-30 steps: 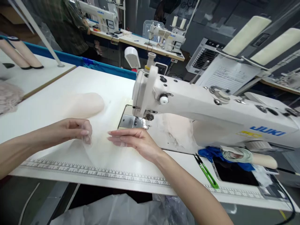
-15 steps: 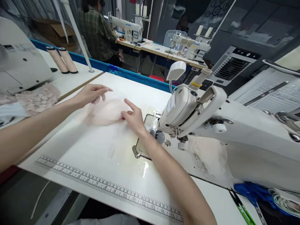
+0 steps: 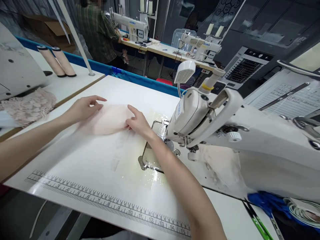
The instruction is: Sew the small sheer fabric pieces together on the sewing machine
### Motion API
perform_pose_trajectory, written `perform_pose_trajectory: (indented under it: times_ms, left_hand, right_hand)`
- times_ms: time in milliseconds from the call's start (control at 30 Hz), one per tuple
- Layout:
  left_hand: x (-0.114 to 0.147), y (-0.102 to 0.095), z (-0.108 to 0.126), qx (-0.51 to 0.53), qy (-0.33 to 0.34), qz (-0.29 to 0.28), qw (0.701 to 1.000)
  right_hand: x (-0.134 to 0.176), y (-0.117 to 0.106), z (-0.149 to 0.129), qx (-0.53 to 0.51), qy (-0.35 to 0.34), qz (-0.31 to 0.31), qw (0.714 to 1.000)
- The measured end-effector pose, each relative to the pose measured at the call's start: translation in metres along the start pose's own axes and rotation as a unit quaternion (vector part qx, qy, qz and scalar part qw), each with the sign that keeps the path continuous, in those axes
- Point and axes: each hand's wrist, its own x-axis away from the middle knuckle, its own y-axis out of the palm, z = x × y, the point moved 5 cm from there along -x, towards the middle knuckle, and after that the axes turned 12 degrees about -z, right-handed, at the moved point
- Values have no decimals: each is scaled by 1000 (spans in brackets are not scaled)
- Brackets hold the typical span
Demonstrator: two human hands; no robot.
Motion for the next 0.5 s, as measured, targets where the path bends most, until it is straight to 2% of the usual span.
perform_pose_trajectory:
  times_ms: [167, 333, 433, 500]
  left_hand:
    - [13, 9, 9, -150, 8, 28, 988]
    - [31, 11, 30, -228, 43, 12, 973]
    - [35, 9, 37, -245, 65, 19, 967]
    - [32, 8, 35, -245, 74, 27, 966]
  right_hand:
    - [-4, 1, 2, 75, 13, -17, 997]
    - [0, -6, 2, 187, 21, 22, 982]
    - [15, -4, 0, 276, 29, 38, 960]
    - [35, 1, -1, 354, 31, 44, 934]
